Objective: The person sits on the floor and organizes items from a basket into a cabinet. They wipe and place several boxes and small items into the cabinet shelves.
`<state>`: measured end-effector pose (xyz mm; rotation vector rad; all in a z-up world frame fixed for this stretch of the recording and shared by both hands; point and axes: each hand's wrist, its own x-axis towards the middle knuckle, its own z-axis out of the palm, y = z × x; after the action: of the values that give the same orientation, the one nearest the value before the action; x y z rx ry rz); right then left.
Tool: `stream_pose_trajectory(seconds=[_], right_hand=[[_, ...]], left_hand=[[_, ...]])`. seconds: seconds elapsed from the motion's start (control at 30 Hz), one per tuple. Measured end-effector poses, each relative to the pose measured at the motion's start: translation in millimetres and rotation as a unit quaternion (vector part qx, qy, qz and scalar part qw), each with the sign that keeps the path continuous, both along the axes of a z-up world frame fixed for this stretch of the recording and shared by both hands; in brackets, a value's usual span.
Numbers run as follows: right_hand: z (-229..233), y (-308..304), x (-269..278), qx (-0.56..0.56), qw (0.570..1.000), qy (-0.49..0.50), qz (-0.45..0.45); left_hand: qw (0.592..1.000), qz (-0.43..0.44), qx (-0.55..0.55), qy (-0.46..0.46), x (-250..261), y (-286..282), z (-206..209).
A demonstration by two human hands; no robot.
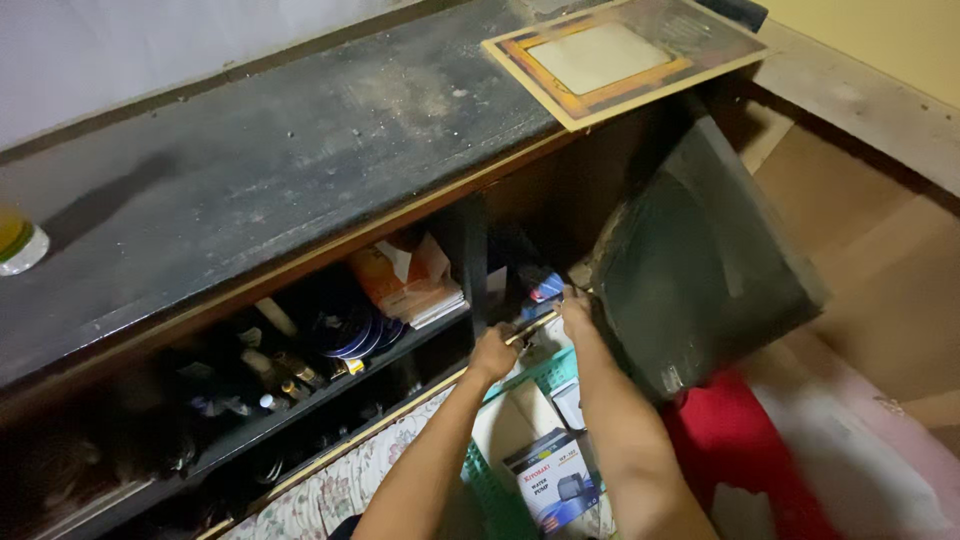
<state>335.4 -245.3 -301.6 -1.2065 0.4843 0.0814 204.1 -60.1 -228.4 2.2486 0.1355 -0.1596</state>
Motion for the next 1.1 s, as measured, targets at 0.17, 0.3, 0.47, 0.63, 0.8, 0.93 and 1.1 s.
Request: stream_pose_trajectory(seconds=[0.17,0.3,0.47,0.63,0.8,0.93,1.1], right_hand=[[-27,1,8,0.06,0.997,-0.004,-0.054],[-31,6,6,0.023,0.999,-0.008,-0.041],[-16,6,-4,-0.023,0.999,0.032,0.017],[-7,4,-9,0.004,0.985,0.17,0.022],[-21,8,-10,0.042,0.98,0.143,0.135],[-31,11,-5,0.035,0.989,0.126,0.064],[-50,29,-15,-0.053,0.991,0.106,-0.069]], left_hand=[[0.999,0.013,0.001,0.03,1,0,-6],[0.998,0.016,0.003,0.058,4,0,-11],[0.999,0.007,0.01,0.036,7,0,-21],[0.998,0.008,-0.035,0.049,9,-6,-32],[0.999,0.022,-0.043,-0.025,14,-13,-31],[0.998,0.025,0.02,-0.049,16,-19,-23],[0.999,0.051,0.001,0.004,15,-23,-16]])
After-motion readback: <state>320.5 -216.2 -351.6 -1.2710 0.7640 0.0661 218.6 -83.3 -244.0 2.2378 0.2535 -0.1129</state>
